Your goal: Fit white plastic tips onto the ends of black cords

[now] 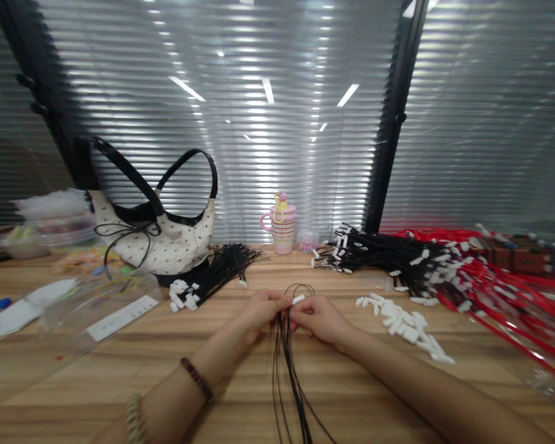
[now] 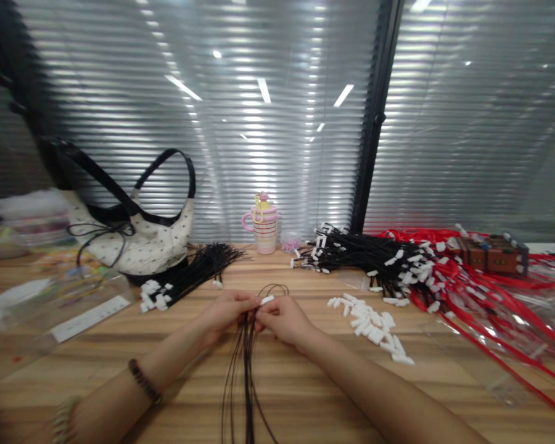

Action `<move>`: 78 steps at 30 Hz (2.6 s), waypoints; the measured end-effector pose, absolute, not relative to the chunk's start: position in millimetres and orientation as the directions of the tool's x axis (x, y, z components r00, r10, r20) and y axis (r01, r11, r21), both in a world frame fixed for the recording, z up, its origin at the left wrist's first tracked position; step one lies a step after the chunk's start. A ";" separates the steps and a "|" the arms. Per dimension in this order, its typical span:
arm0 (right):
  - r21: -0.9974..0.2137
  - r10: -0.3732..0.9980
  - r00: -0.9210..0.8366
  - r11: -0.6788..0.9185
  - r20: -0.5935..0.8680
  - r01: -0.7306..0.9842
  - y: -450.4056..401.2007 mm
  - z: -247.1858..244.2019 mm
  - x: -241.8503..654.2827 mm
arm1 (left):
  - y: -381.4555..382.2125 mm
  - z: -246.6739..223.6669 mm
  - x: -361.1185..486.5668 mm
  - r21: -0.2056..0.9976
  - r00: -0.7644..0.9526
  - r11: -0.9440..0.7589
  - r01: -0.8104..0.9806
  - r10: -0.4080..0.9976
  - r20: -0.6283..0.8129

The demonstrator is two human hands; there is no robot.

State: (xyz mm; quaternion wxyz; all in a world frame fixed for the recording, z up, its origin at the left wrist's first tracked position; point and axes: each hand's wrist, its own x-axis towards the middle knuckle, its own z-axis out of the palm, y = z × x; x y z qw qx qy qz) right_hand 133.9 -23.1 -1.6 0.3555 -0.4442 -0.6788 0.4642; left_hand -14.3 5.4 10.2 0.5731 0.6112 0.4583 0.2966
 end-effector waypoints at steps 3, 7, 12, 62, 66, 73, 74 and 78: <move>-0.955 0.937 -0.345 0.151 0.056 0.255 -23.2 -1.4 133.8 | 7.8 8.1 -15.6 0.975 0.401 0.062 0.214 0.904 -0.146; -0.963 0.933 -0.359 0.129 0.037 0.235 -20.0 -6.0 134.8 | 10.2 6.1 -16.6 0.978 0.390 0.060 0.201 0.911 -0.136; -0.963 0.927 -0.369 0.161 0.073 0.214 -19.7 -7.2 135.0 | 7.1 8.0 -15.6 0.978 0.386 0.082 0.193 0.910 -0.152; -0.963 0.957 -0.170 0.253 0.234 0.096 -24.8 35.0 170.9 | 8.9 22.0 -14.9 0.954 0.291 0.294 0.063 0.908 -0.300; -0.945 0.966 -0.190 0.220 0.177 0.240 -33.7 6.8 152.8 | 11.0 21.9 -16.0 0.945 0.299 0.326 0.003 0.902 -0.312; -0.896 0.967 -0.085 0.255 0.241 0.365 -34.4 -3.6 157.1 | 11.6 24.7 -15.8 0.925 0.275 0.379 -0.016 0.891 -0.361; -0.895 0.964 -0.071 0.263 0.255 0.360 -34.6 -3.5 157.2 | 10.9 25.4 -15.6 0.927 0.277 0.374 -0.014 0.893 -0.356; -0.888 0.953 -0.032 0.293 0.302 0.355 -36.9 -3.0 156.4 | 9.0 26.7 -14.9 0.929 0.277 0.370 -0.022 0.895 -0.350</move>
